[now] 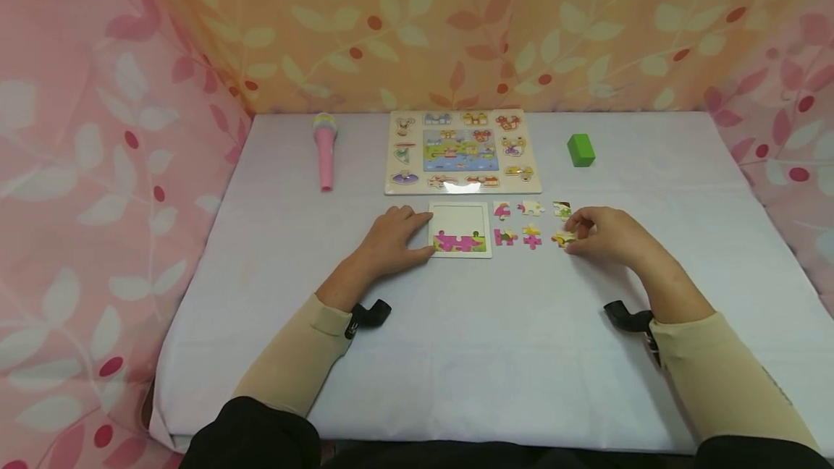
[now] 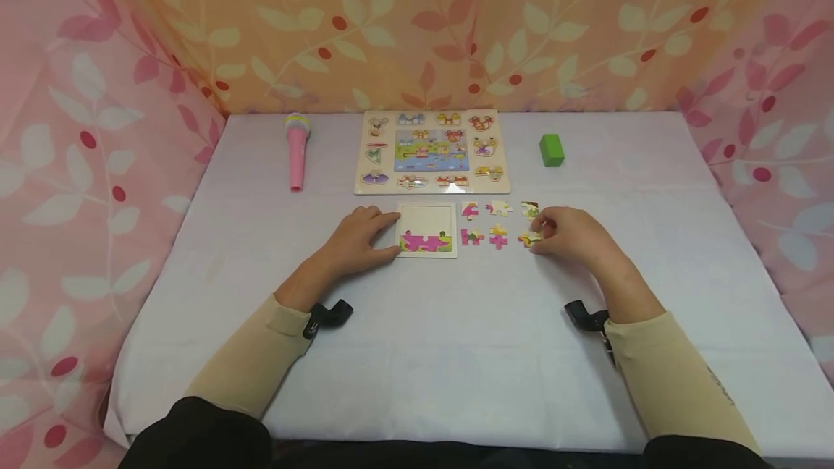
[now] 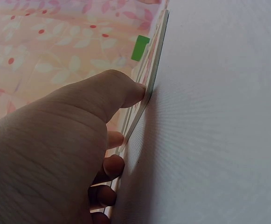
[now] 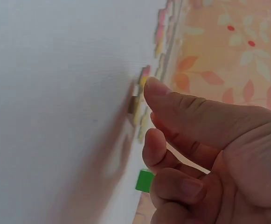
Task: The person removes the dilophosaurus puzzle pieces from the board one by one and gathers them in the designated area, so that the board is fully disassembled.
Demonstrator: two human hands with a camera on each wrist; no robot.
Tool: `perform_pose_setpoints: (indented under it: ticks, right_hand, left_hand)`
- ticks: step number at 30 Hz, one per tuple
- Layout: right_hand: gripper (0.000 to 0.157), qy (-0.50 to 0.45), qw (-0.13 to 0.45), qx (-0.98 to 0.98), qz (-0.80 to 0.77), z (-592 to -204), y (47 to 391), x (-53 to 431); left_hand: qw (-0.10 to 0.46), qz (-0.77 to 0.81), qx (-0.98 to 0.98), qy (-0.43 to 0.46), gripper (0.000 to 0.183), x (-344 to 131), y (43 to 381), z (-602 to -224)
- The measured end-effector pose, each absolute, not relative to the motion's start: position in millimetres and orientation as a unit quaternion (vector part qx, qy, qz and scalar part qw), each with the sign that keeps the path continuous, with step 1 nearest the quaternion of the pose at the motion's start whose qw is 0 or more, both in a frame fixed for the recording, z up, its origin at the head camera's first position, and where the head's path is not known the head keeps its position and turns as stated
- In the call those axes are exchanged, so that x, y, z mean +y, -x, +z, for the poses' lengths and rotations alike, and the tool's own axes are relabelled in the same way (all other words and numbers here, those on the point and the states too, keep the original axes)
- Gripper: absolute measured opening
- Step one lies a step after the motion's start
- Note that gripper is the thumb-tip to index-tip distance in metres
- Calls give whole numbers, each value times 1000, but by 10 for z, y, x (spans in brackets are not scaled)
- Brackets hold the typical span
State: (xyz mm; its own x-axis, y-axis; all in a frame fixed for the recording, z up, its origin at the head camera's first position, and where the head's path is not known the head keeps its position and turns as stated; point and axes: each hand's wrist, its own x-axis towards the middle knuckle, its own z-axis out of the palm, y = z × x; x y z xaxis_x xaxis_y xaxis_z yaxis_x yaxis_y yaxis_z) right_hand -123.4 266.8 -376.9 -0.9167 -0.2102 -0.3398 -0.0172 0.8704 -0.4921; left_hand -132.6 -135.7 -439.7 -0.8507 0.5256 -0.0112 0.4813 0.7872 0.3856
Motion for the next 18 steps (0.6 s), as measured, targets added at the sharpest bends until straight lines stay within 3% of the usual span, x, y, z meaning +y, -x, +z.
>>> perform_pose_setpoints:
  ticks: [8, 18]
  right_hand:
    - [36, 83, 135, 958, -237, -3502, 1178, 2531]
    - [35, 110, 100, 951, -271, -3188, 1089, 2204]
  left_hand:
    - [49, 194, 943, -265, 68, -1377, 1319, -4375]
    - [51, 197, 943, -263, 68, -1365, 1314, -4413]
